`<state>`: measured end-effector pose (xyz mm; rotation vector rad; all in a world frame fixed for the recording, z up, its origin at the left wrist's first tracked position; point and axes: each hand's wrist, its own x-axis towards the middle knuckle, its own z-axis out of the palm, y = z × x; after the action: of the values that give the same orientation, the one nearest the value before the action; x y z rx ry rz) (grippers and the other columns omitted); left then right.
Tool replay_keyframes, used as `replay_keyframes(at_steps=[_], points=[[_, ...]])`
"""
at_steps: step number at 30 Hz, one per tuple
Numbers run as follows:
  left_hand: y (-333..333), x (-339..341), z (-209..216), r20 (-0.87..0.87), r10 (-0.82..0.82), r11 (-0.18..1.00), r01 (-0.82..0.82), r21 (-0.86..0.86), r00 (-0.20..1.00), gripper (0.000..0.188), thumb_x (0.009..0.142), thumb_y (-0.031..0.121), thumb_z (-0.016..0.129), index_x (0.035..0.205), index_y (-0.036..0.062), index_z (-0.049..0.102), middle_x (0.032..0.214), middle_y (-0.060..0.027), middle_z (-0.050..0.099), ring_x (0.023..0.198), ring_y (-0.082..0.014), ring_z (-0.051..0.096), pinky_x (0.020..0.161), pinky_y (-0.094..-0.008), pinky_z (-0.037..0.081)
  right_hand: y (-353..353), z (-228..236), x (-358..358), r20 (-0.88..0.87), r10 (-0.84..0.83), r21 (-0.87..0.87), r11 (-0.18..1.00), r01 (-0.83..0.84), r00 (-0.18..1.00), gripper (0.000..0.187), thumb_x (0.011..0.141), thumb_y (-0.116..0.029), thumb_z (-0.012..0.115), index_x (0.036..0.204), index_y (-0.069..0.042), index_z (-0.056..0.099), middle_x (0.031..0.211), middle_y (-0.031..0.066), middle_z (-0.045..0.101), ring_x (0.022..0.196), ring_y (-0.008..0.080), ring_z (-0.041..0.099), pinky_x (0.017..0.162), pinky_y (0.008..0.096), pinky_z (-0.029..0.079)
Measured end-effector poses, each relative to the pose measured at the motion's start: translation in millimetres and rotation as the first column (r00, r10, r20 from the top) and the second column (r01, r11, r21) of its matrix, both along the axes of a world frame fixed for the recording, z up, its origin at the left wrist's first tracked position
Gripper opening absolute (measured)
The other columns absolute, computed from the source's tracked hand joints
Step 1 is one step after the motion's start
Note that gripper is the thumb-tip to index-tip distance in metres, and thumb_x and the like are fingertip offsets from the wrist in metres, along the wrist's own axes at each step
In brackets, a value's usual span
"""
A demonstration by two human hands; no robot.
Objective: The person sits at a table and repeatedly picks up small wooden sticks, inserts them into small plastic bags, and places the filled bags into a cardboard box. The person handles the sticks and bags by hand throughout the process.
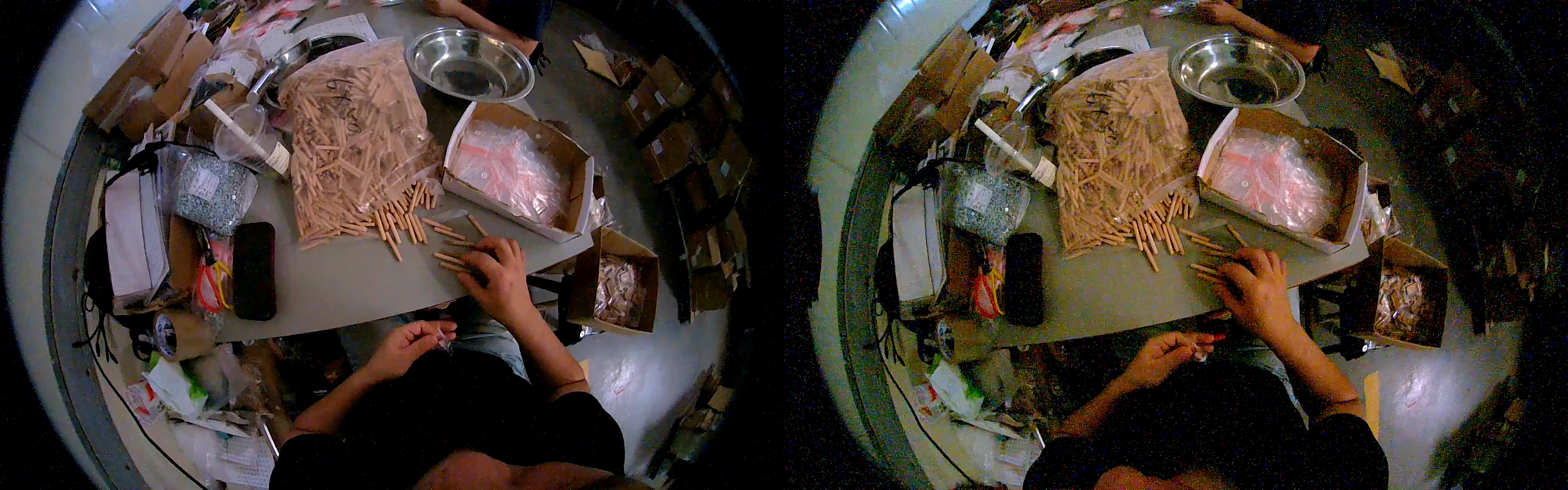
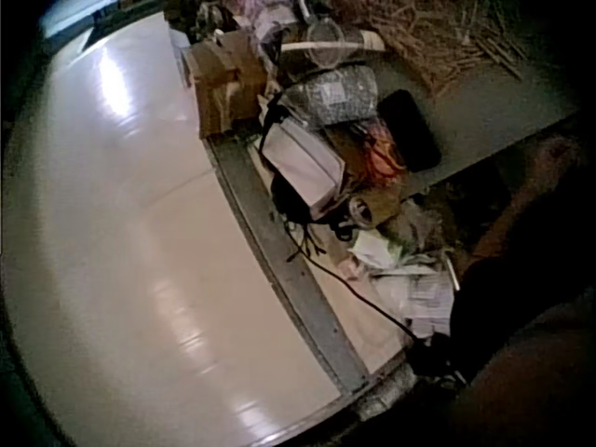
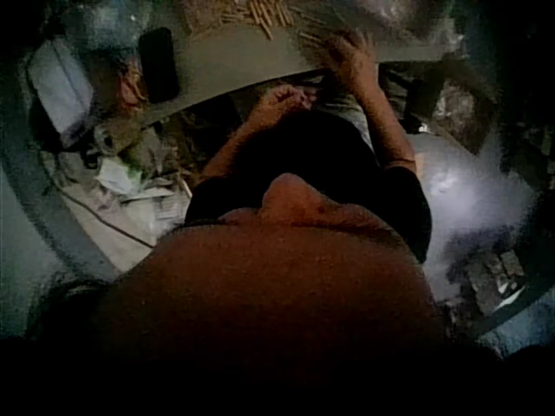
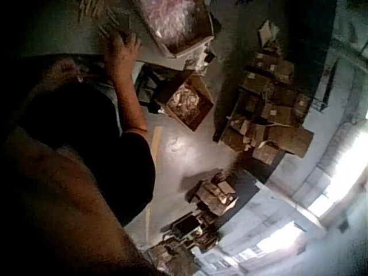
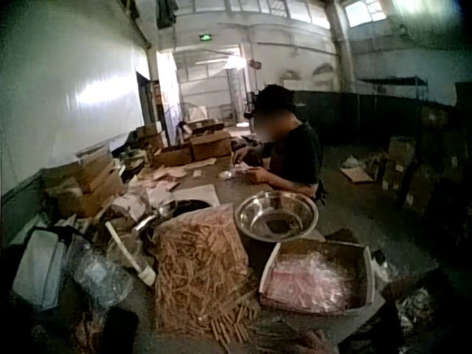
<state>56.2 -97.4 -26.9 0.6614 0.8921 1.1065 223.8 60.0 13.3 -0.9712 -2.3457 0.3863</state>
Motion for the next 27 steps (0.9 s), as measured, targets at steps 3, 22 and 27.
replay_keyframes(at_steps=[3, 22, 27], points=[[-3, -6, 1, -0.078, -0.029, 0.997, 0.035, 0.075, 0.996, 0.008, 0.092, 0.006, 0.057, 0.086, 0.0014, 0.058, 0.116, -0.0197, 0.061, 0.108, -0.0226, 0.059, 0.093, -0.0335, 0.045, -1, 2, -2, -0.018, -0.035, -0.025, 0.999, 0.035, 0.999, 0.042, 0.066, -0.019, 0.078, 0.105, -0.012, 0.064, 0.109, 0.0117, 0.054, 0.101, 0.0342, 0.049, 0.089, 0.0448, 0.040], [-12, -2, -32, -0.059, -0.143, 0.988, 0.145, 0.043, 0.988, 0.022, 0.083, 0.013, 0.073, 0.101, 0.0066, 0.062, 0.104, -0.0019, 0.062, 0.096, -0.0102, 0.057, 0.085, -0.0264, 0.046, 5, 5, -3, -0.013, -0.118, 0.075, 0.990, 0.119, 0.993, 0.014, 0.072, -0.006, 0.071, 0.085, -0.006, 0.068, 0.099, 0.0098, 0.054, 0.091, 0.0318, 0.050, 0.082, 0.0401, 0.042], [-10, -2, -37, -0.088, -0.189, 0.981, 0.193, 0.034, 0.978, 0.021, 0.086, 0.014, 0.071, 0.103, 0.0062, 0.062, 0.107, -0.0022, 0.061, 0.098, -0.0098, 0.055, 0.088, -0.0272, 0.045, 6, -1, -1, 0.020, -0.106, 0.098, 0.990, 0.103, 0.994, 0.014, 0.072, -0.005, 0.070, 0.086, -0.005, 0.065, 0.099, 0.0097, 0.055, 0.091, 0.0310, 0.051, 0.081, 0.0409, 0.043]])
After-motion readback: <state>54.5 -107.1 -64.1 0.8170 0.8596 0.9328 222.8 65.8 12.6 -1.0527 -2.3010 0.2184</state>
